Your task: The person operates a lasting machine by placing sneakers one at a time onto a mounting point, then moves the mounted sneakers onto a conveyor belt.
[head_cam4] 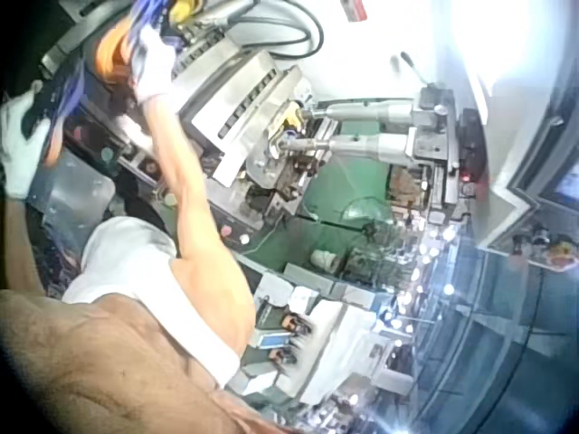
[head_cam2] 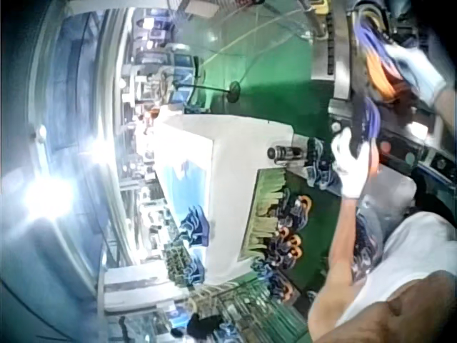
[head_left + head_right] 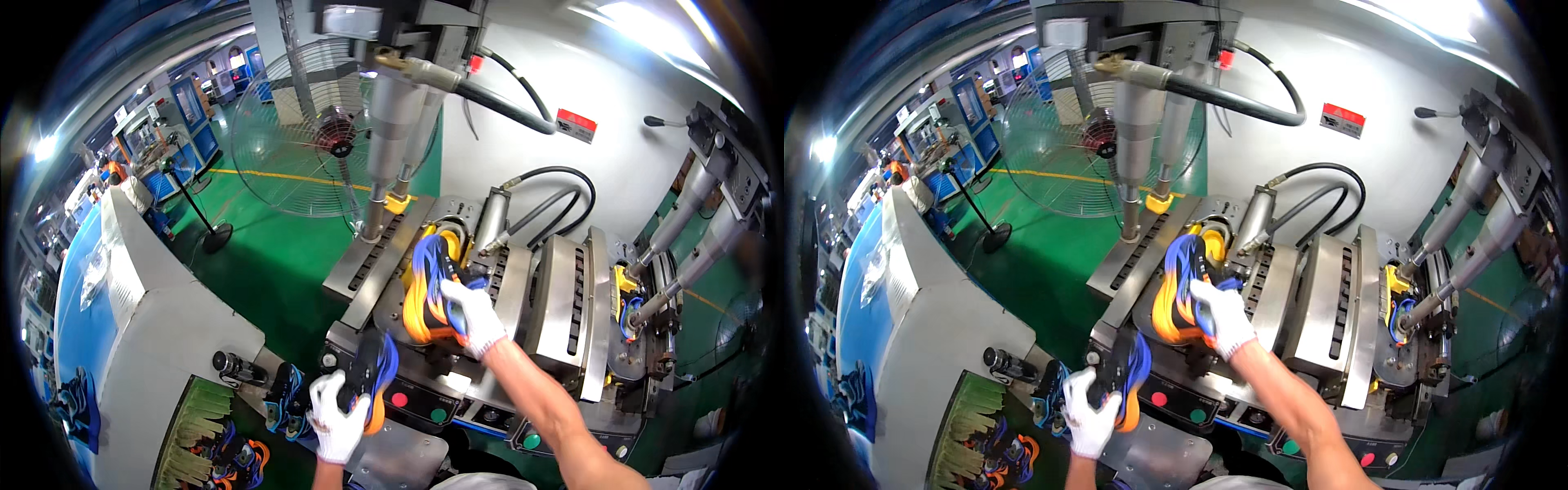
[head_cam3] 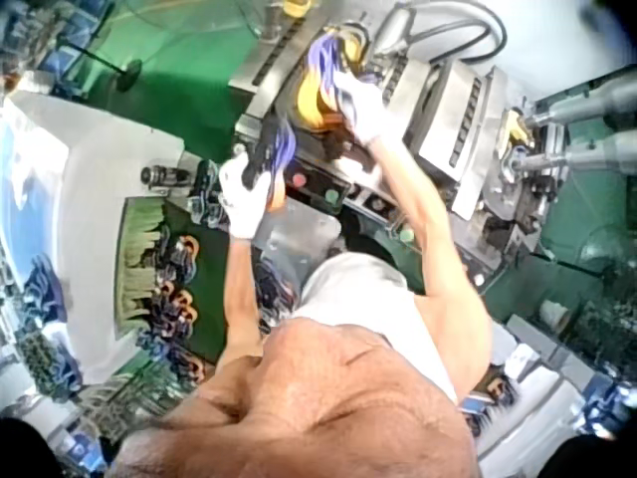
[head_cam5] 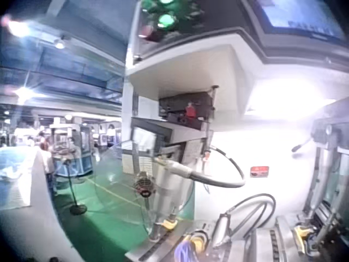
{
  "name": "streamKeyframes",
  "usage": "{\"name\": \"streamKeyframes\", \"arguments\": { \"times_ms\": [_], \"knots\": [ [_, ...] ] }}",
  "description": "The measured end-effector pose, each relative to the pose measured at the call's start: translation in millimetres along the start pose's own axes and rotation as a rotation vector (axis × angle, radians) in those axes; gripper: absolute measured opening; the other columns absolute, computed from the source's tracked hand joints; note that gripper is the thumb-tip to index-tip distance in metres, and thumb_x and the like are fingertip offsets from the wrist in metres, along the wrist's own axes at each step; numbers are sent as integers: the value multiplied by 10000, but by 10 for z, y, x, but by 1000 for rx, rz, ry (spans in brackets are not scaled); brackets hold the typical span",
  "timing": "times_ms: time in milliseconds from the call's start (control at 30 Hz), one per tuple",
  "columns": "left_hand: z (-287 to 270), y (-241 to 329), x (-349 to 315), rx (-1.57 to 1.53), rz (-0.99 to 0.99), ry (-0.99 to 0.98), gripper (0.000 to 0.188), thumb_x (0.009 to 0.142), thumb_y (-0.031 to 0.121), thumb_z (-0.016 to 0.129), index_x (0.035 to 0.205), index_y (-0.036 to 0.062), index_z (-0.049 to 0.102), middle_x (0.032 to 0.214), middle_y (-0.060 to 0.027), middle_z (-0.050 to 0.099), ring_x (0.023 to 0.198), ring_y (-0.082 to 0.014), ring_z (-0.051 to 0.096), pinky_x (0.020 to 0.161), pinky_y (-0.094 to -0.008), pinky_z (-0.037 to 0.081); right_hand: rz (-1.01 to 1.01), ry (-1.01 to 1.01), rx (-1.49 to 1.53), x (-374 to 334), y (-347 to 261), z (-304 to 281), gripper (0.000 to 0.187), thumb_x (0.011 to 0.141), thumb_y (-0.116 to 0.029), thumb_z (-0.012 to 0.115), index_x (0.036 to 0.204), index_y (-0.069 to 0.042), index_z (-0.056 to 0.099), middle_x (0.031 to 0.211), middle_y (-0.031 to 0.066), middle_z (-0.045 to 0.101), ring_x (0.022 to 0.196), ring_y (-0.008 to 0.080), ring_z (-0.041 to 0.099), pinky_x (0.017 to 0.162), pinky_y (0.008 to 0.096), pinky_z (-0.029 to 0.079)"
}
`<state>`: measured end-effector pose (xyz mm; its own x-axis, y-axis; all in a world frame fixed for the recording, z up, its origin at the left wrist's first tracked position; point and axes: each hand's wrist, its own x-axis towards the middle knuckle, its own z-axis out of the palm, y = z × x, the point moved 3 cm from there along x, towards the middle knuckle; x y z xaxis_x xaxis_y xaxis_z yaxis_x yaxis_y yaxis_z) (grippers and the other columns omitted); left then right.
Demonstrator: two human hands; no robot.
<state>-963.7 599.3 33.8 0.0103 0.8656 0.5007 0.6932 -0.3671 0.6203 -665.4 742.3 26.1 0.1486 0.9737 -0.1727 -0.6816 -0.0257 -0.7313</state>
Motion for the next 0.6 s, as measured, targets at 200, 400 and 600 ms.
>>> {"name": "streamKeyframes", "arguments": {
  "times_ms": [200, 400, 600],
  "knots": [
    [77, -491, -1753, 128, -646, -160, 566, 844, 243, 809, 1356, 127, 597, 1306, -200, 594, 1206, -378, 599, 1003, -490, 509, -180, 455, -898, 2150, 278, -829, 204, 751, -83, 789, 887, -80, 637, 809, 54, 637, 668, 211, 606, 587, 386, 509],
    [407, -449, -3065, 391, -840, -103, 607, 827, 139, 814, 1385, 109, 578, 1324, -257, 545, 1235, -460, 518, 1050, -530, 447, 76, 475, -724, 2219, 884, -676, 484, 735, -99, 807, 1189, 13, 680, 1129, 131, 733, 943, 287, 695, 814, 411, 564],
    [607, -442, -3069, 277, -746, -20, 552, 864, 163, 790, 1374, 92, 590, 1343, -269, 512, 1212, -472, 525, 1034, -522, 453, -80, 627, -1111, 2389, 688, -973, 266, 758, -140, 785, 987, -24, 716, 959, 145, 734, 847, 302, 691, 733, 417, 556]
  ]
}}
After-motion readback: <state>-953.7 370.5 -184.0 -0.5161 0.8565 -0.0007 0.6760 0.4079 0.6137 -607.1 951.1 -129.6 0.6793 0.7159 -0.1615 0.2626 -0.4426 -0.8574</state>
